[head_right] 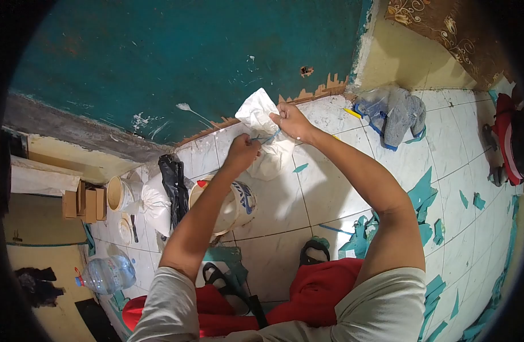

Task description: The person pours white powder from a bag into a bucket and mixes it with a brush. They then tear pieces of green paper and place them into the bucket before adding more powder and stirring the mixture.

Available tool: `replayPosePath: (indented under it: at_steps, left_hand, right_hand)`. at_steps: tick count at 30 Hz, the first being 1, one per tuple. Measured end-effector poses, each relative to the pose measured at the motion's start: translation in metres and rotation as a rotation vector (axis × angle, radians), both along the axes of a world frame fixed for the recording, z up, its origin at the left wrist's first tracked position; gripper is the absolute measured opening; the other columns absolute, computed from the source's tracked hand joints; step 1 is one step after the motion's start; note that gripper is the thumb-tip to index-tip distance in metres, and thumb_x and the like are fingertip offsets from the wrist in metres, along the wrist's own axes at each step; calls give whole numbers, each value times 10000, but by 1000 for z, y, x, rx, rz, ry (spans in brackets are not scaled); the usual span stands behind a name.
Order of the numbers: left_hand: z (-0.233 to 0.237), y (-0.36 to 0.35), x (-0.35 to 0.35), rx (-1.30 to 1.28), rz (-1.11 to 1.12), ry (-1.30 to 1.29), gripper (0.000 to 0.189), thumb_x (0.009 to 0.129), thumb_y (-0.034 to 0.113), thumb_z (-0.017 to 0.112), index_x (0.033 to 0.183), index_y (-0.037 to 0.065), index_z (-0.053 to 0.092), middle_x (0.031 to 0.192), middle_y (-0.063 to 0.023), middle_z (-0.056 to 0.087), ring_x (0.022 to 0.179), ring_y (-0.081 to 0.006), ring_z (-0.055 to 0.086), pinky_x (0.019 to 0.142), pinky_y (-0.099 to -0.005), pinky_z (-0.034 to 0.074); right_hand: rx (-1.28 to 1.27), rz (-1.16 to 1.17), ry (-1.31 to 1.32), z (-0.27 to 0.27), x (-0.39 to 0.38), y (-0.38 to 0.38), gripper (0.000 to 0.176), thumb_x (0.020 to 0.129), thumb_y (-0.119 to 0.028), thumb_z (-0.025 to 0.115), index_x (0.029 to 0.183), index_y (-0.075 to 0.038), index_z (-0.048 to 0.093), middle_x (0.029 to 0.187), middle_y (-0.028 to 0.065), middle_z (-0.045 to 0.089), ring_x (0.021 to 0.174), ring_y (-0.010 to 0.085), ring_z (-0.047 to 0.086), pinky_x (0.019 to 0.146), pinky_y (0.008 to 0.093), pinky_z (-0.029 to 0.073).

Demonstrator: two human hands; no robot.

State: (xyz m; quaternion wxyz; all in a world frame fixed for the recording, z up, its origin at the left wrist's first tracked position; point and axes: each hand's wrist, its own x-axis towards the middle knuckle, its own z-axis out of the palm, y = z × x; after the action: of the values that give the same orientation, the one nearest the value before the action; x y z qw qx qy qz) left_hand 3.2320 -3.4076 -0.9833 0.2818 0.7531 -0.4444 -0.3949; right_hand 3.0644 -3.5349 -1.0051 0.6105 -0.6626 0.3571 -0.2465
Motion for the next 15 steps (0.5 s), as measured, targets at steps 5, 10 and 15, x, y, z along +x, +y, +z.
replayPosePath:
  at_steps: [5, 10, 15]
  left_hand:
    - [46, -2, 13, 45, -83, -289, 367, 808, 216, 678, 1096, -5, 627, 925, -138, 683, 867, -262, 666, 805, -364, 516]
    - [31, -5, 6, 6, -303, -583, 327, 813, 190, 690, 1077, 2, 649, 1110, -228, 679, 1067, -356, 658, 902, -432, 529]
    - [31, -19, 8, 129, -146, -632, 309, 824, 218, 693, 1039, -4, 678, 1122, -220, 683, 1014, -310, 686, 880, -417, 542]
  right_hand:
    - [-53, -30, -57, 17, 1, 12, 232, 959, -215, 639, 829, -41, 557, 714, -26, 471, 663, 78, 396, 572, 286, 362]
    - [-55, 13, -7, 11, 4, 18, 296, 960, -209, 638, 764, -74, 462, 723, -38, 410, 674, 85, 350, 570, 290, 341]
    - [-31, -17, -22, 0, -2, 14, 222, 969, -197, 632, 825, -66, 527, 767, -24, 482, 702, 82, 405, 613, 277, 384]
